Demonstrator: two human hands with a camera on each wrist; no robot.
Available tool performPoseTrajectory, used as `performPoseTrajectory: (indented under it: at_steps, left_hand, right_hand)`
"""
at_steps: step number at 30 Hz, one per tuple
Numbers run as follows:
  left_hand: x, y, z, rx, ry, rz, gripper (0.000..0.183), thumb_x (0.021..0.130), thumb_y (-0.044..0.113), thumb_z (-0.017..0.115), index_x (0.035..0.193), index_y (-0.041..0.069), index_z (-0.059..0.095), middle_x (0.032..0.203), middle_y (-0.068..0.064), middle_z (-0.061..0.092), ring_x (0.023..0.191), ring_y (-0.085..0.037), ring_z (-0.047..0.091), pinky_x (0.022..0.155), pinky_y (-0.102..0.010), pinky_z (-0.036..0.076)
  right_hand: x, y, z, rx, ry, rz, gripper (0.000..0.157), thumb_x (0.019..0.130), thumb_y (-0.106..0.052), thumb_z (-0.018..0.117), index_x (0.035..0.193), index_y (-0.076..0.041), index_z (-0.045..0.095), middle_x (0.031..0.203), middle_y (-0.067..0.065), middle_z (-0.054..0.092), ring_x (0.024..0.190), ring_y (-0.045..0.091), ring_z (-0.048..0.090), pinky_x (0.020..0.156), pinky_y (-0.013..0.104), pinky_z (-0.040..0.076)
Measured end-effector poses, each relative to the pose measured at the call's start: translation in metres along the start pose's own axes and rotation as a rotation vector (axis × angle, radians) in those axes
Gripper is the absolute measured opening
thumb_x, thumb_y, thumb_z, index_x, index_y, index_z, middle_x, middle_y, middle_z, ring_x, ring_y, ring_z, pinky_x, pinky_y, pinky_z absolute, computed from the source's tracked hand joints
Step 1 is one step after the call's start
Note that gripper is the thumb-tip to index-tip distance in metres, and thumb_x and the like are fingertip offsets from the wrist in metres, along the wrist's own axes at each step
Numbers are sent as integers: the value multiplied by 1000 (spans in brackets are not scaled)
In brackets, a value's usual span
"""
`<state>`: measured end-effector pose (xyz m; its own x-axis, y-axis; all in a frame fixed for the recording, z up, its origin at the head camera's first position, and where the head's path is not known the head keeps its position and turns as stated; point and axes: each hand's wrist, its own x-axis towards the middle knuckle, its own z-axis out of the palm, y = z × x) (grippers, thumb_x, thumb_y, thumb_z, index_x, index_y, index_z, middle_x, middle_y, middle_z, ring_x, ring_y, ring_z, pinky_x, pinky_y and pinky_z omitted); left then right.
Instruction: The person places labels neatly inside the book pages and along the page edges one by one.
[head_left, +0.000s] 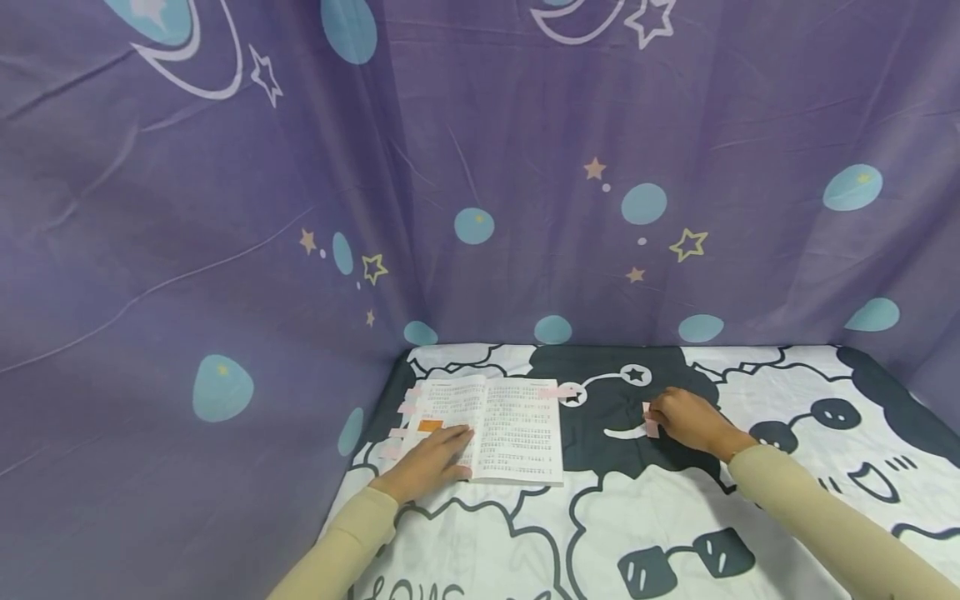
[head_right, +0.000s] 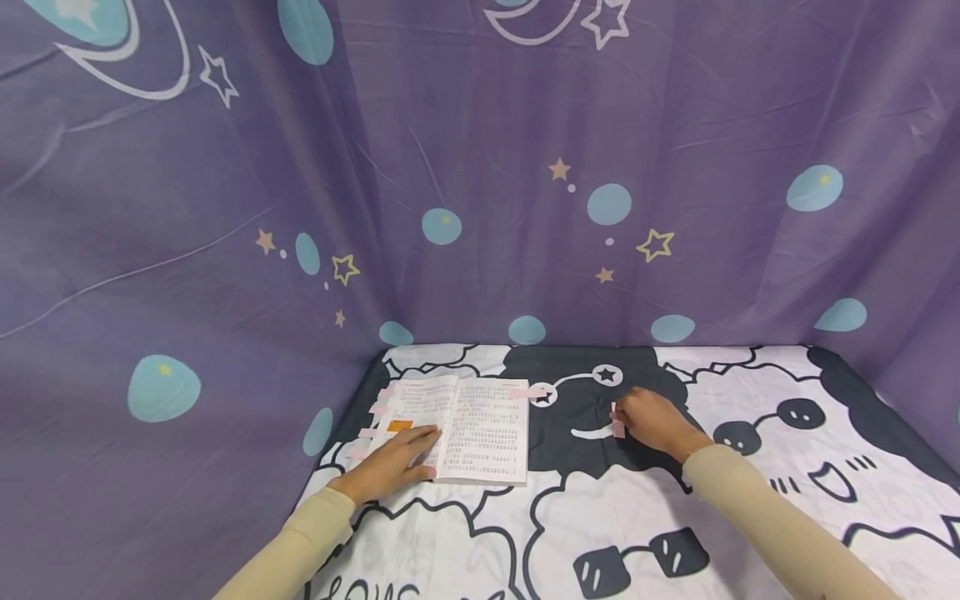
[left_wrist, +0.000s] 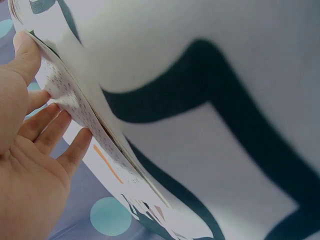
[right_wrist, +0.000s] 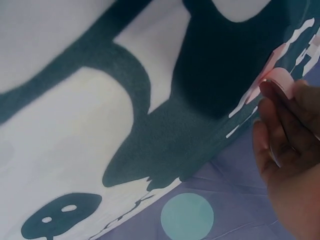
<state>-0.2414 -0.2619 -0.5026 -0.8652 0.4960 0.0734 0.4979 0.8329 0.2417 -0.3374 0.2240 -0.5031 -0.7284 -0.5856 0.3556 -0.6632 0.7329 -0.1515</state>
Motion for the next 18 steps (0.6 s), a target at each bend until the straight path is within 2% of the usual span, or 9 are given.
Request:
performPoseTrajectory:
  at_steps: [4, 9, 18]
  left_hand:
    - [0, 1, 0, -5, 0, -9, 71, 100, 40, 66, 156, 3, 43, 160, -14, 40, 147, -34, 38, 119, -49, 35]
    - [0, 1, -1, -6, 2, -5, 70, 100, 40, 66, 155, 2, 44, 160, -15, 41, 147, -34, 38, 119, -50, 36]
    - [-1, 1, 0, -8, 0, -3, 72, 99, 42, 65, 156, 3, 43, 160, -15, 40, 147, -34, 38, 119, -49, 36]
  right_hand:
    - [1, -3, -5, 34, -26, 13, 10, 84, 1, 75, 83, -8, 78, 80, -3, 70, 77, 18, 63, 69, 42, 59]
    - [3, -4, -8, 31, -52, 47, 11, 84, -5, 75, 78, -14, 78, 78, -6, 69, 76, 15, 62, 67, 41, 57]
    - [7, -7, -8, 13, -40, 83, 16, 80, -6, 75, 69, -17, 75, 69, -8, 65, 63, 8, 53, 58, 35, 52]
